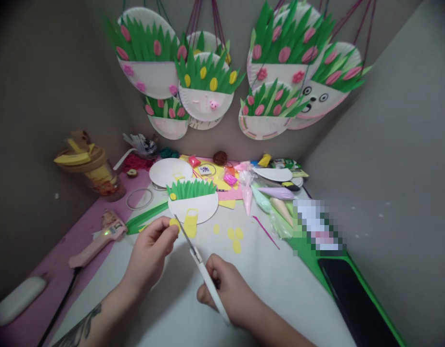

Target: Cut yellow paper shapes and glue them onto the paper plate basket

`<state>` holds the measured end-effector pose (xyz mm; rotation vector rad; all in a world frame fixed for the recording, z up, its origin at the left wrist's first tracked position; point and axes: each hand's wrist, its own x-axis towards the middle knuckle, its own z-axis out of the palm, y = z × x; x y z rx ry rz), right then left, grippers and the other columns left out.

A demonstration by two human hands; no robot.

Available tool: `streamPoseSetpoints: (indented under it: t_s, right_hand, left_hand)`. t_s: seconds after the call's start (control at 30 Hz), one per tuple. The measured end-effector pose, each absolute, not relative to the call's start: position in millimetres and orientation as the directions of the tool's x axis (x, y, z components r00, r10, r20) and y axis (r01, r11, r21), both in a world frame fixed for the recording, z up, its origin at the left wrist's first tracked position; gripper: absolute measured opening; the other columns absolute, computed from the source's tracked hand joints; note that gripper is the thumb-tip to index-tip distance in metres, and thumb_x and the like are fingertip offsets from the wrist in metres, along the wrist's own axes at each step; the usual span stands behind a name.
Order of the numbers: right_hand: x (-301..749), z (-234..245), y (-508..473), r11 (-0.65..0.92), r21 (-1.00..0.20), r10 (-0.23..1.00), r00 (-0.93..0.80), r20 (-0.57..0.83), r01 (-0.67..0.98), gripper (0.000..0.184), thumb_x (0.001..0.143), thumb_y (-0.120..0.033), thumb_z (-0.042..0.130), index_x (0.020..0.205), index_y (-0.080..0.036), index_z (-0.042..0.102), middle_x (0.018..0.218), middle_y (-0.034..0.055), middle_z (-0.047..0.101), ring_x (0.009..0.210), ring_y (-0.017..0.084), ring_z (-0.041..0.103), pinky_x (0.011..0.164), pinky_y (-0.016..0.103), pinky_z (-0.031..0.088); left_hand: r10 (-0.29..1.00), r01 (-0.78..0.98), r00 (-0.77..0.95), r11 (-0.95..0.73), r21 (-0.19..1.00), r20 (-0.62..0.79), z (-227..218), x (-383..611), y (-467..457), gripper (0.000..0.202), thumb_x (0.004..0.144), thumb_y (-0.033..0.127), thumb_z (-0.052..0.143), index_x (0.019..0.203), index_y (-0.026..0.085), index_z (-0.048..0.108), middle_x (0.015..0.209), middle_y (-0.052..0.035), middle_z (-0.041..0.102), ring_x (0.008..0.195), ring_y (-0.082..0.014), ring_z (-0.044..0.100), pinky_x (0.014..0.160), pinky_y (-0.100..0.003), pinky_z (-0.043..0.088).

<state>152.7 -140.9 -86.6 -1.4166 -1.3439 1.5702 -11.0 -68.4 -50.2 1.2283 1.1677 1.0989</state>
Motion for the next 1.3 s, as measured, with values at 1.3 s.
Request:
streamPoseSetpoints:
  t_s: [1.3]
  right_hand:
    - [206.0, -112.0, -94.3, -0.022, -0.769, 0.951, 0.251, 0.181, 0.639, 0.012, 0.076, -0.019, 0.062, 0.065, -0.021, 0.068, 0.110, 0.0087, 0.060, 0.109, 0.027, 0.049, 0.094, 0.044, 0.038]
  left_hand:
    - [0.759, 0.746, 0.635, -0.555, 0.368, -0.143, -70.8, 7.2, -80.7, 0.028, 0.093, 0.024, 0.034, 0.090, 0.019, 0.061, 0.088, -0.0073, 0.063, 0.087, -0.0229, 0.059, 0.075, -0.035, 0.046]
